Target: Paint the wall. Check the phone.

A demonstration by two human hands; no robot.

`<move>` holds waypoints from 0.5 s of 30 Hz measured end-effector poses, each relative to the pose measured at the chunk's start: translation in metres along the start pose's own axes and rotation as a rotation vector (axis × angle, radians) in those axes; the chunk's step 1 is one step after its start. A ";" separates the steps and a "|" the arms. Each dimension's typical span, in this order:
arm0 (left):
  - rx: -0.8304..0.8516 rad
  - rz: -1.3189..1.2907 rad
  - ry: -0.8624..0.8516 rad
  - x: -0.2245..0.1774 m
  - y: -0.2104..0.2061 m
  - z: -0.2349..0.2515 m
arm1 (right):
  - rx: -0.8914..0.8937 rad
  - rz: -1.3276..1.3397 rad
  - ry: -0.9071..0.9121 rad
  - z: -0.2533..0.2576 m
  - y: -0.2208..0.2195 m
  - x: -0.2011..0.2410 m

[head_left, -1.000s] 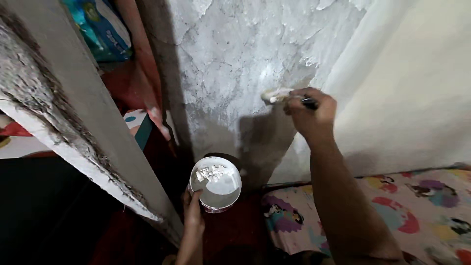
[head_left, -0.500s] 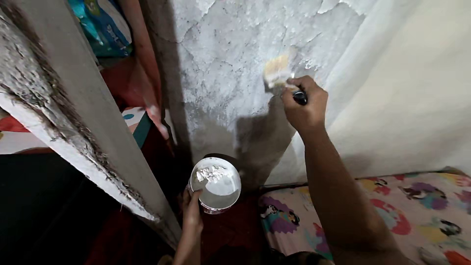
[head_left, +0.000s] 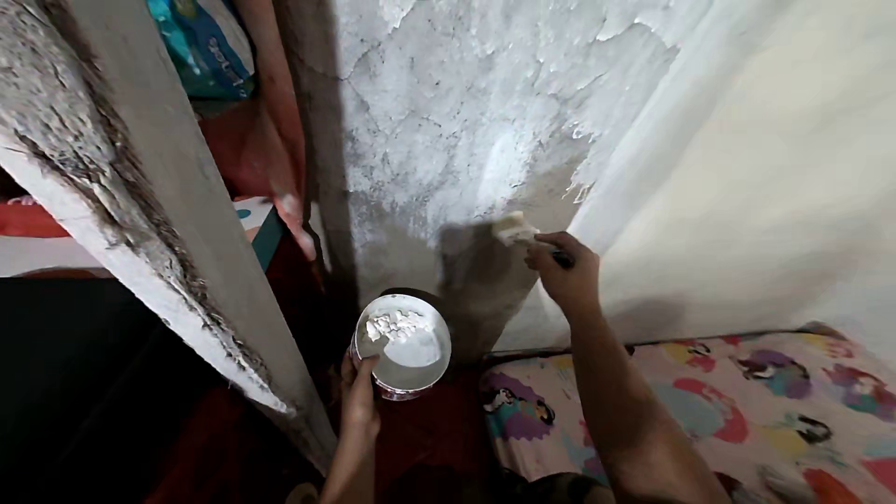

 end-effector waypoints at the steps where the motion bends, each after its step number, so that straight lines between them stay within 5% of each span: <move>1: 0.005 -0.003 -0.002 0.001 -0.001 -0.001 | 0.000 0.059 -0.009 0.007 0.007 0.001; 5: 0.007 0.024 0.019 0.003 -0.003 -0.005 | -0.139 0.205 -0.072 0.063 0.033 0.029; 10: -0.007 0.021 0.023 0.001 -0.003 -0.003 | -0.374 0.372 0.227 0.096 0.065 0.054; 15: -0.018 0.006 0.025 0.001 -0.003 0.000 | -0.214 0.090 0.005 0.066 0.031 0.027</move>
Point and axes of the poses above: each hand's wrist, its own z-axis towards the middle knuckle, its own y-axis out of the back of the hand, x = y × z, the point moved 3 cm from there along z, towards the middle knuckle, and after that the axes turned 9 degrees about -z, right-handed, at the moved point
